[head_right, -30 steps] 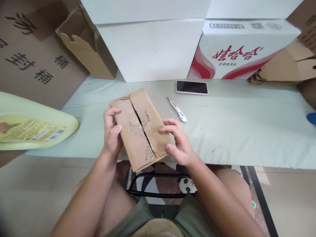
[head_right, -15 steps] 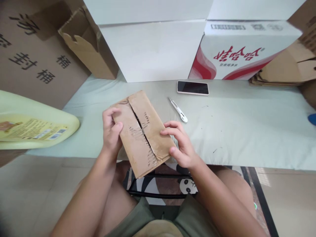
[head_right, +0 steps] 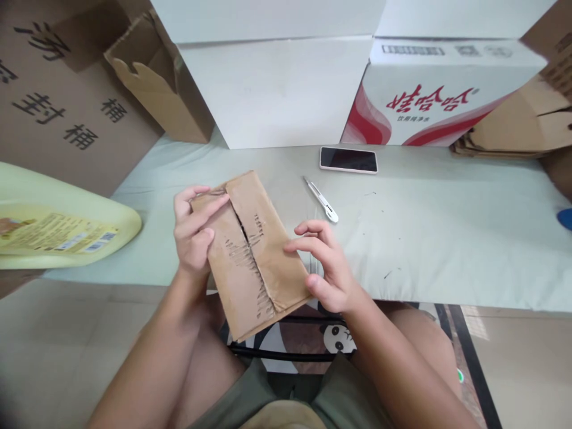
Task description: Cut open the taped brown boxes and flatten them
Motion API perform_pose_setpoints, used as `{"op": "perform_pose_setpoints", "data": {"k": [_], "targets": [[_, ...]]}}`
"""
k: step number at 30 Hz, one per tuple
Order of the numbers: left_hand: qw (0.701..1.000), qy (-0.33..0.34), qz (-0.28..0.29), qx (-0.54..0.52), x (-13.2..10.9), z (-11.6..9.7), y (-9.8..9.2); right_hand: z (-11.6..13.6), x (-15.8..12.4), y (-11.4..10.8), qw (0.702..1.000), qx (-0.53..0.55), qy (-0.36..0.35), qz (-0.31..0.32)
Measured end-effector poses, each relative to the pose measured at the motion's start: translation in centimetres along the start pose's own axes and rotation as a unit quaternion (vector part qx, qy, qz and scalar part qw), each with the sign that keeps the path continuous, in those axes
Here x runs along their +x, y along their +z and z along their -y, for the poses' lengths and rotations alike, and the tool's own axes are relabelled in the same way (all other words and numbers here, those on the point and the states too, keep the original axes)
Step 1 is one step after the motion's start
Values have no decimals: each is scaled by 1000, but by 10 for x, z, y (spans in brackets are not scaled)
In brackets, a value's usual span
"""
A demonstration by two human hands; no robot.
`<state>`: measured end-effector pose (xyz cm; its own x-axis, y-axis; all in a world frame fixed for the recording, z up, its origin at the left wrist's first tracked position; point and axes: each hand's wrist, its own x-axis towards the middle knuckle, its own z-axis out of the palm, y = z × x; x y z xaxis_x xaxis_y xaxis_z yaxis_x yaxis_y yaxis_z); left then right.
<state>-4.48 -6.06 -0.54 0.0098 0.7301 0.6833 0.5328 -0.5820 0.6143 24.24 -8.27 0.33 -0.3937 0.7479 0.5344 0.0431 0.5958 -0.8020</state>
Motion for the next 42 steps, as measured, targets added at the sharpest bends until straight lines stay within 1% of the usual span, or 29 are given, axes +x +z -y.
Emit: {"op": "perform_pose_setpoints", "data": {"k": [3,6,8,11,14,18,24,26,27,29,31,32,33,34,35,37,39,40,42], "targets": [[999,1,17,-29,0,-3,-1,4,4,-1,999,-39,-8,9],[998,9,39,-48,1,-7,0,6,6,-1,998,-59,-1,7],[997,13,52,-48,2,-9,1,7,6,0,998,-62,10,1],[997,12,63,-44,3,-11,1,8,6,1,998,-51,47,-1],[997,2,66,-33,3,-11,1,8,7,2,996,-25,84,24],[998,-9,65,-21,1,-10,2,7,10,1,994,-6,77,72],[997,8,77,-7,5,-11,1,7,11,2,991,30,86,100],[997,11,72,-12,6,-11,1,8,9,3,991,41,94,87],[998,10,67,-17,6,-11,1,7,8,2,991,52,103,68],[998,6,63,-25,5,-10,2,1,6,-3,989,65,130,-5],[998,-1,61,-31,4,-9,3,-12,6,-12,982,11,160,-98],[998,-6,61,-32,3,-9,3,-21,7,-17,975,-44,173,-134],[998,-11,60,-32,2,-9,3,-31,8,-22,964,-111,185,-153],[998,-14,57,-32,2,-9,3,-41,9,-26,952,-178,198,-153],[998,-16,55,-32,2,-10,4,-51,11,-29,938,-235,213,-139],[998,-12,53,-35,2,-11,5,-67,13,-30,910,-318,249,-89],[998,-7,49,-40,1,-11,8,-76,14,-27,884,-373,278,-43],[998,-8,43,-44,0,-11,9,-77,14,-25,876,-388,284,-33],[998,-17,14,-54,-4,-8,14,-74,13,-21,873,-394,287,-34]]}}
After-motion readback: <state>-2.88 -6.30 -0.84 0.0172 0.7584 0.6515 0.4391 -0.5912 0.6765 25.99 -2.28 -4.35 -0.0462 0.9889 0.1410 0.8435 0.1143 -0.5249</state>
